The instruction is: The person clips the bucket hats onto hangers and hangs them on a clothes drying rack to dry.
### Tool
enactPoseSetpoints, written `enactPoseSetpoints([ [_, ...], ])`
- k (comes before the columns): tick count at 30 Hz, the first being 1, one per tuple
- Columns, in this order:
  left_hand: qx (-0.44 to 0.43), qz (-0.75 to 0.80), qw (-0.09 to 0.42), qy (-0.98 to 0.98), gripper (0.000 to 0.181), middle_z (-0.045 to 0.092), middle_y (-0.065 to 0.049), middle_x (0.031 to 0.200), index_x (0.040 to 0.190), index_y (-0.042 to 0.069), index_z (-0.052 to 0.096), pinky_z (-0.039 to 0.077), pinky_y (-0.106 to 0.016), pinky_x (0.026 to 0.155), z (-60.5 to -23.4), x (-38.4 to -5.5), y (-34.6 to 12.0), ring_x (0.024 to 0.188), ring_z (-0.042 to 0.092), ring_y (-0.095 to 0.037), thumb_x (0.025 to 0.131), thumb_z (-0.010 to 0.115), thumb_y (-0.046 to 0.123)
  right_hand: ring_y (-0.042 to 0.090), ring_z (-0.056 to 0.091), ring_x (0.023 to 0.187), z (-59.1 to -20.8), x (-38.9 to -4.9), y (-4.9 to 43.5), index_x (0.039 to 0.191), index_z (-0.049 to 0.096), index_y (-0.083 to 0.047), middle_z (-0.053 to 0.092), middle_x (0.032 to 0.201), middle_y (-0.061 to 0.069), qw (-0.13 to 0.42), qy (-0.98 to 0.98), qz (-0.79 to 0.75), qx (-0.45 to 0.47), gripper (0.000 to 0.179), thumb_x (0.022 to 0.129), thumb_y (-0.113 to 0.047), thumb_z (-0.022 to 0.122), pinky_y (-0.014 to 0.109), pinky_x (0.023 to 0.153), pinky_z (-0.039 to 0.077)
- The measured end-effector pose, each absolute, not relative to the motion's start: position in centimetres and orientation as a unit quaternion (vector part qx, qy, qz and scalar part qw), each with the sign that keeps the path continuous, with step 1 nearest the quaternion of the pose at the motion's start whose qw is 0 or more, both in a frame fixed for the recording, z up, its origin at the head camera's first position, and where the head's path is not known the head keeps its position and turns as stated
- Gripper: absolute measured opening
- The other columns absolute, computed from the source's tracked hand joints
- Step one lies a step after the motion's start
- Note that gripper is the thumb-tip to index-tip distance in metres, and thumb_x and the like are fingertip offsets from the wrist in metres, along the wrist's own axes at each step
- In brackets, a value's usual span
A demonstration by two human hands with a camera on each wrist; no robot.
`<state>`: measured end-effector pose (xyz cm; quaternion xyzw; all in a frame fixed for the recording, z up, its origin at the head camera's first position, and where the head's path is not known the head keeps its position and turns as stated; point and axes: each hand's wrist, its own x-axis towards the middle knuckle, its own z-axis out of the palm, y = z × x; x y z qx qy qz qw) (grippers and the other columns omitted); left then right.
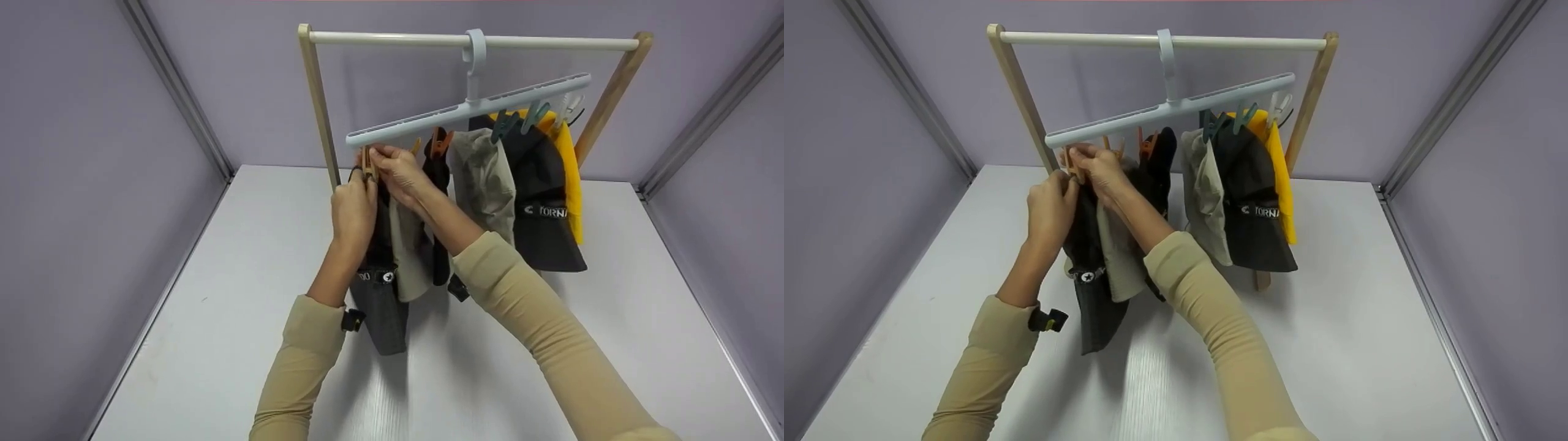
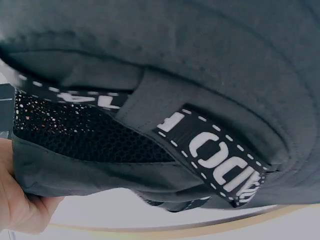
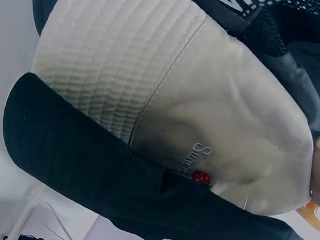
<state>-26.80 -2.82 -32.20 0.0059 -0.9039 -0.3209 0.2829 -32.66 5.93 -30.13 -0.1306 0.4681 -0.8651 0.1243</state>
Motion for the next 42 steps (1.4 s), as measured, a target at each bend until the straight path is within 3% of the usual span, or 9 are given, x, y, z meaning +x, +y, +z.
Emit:
enactPoseSetpoints([
  [6,-0.005,-0.338,0.304,-0.891,0.021,0.064,-0.020,0.076,0.096,-0.003,0.060,0.049,-0.039,0.053,-32.3,-26.8,-3.2,0.068,0.064,-0.033,0.096,0.050,0.015,0.026,0.057,0.097,-30.2,-32.8,6.2,0.124,0.040,0.020,0.059,0.102,0.021,0.156,0.454,-0.862,-0.160,0.032,0.095,0.004,0.040,0.030,0.088,0.043],
  [13,-0.022,-0.315,0.324,-0.892,0.017,0.064,-0.021,0.074,0.096,-0.004,0.057,0.049,-0.038,0.051,-32.1,-27.0,-3.1,0.066,0.064,-0.032,0.095,0.051,0.012,0.031,0.050,0.113,-30.3,-32.9,7.3,0.127,0.041,0.015,0.060,0.108,0.019,0.203,0.384,-0.883,-0.181,0.034,0.098,-0.001,0.036,0.033,0.096,0.035],
  [17,-0.018,-0.309,0.318,-0.896,0.018,0.063,-0.022,0.075,0.098,-0.005,0.057,0.049,-0.038,0.052,-32.0,-27.4,-3.0,0.067,0.064,-0.032,0.095,0.051,0.012,0.029,0.046,0.117,-30.2,-32.7,7.7,0.131,0.038,0.013,0.055,0.120,0.020,0.191,0.412,-0.872,-0.183,0.036,0.099,-0.004,0.036,0.031,0.097,0.034],
  [23,0.014,-0.305,0.304,-0.902,0.019,0.063,-0.025,0.077,0.099,-0.005,0.057,0.049,-0.041,0.053,-32.8,-28.3,-3.2,0.069,0.064,-0.035,0.095,0.050,0.012,0.023,0.035,0.127,-30.5,-31.7,8.5,0.139,0.028,0.007,0.033,0.141,0.020,0.174,0.485,-0.833,-0.200,0.043,0.098,-0.003,0.037,0.028,0.100,0.029],
  [32,0.042,-0.292,0.305,-0.905,0.020,0.063,-0.025,0.078,0.098,-0.006,0.057,0.049,-0.043,0.054,-33.1,-29.7,-3.4,0.069,0.064,-0.037,0.096,0.046,0.011,0.027,0.026,0.132,-32.1,-28.8,11.1,0.141,0.019,0.007,0.023,0.145,0.021,0.140,0.517,-0.797,-0.281,0.048,0.097,0.001,0.038,0.033,0.105,0.021],
  [38,0.043,-0.338,0.258,-0.904,0.030,0.064,-0.022,0.097,0.122,0.001,0.056,0.048,-0.044,0.064,-33.1,-30.5,-3.7,0.081,0.063,-0.034,0.098,0.043,0.014,0.027,0.025,0.132,-33.8,-26.7,13.7,0.141,0.019,0.007,0.021,0.146,0.022,0.136,0.486,-0.811,-0.295,0.047,0.098,0.002,0.035,0.035,0.106,0.019],
  [42,0.017,-0.378,0.235,-0.895,0.045,0.050,-0.019,0.128,0.139,0.003,0.036,0.044,-0.042,0.082,-34.1,-30.2,-3.9,0.110,0.052,-0.031,0.097,0.046,0.015,0.029,0.024,0.132,-35.3,-25.1,15.8,0.142,0.019,0.007,0.022,0.145,0.022,0.132,0.461,-0.829,-0.289,0.046,0.098,0.002,0.033,0.037,0.106,0.016],
])
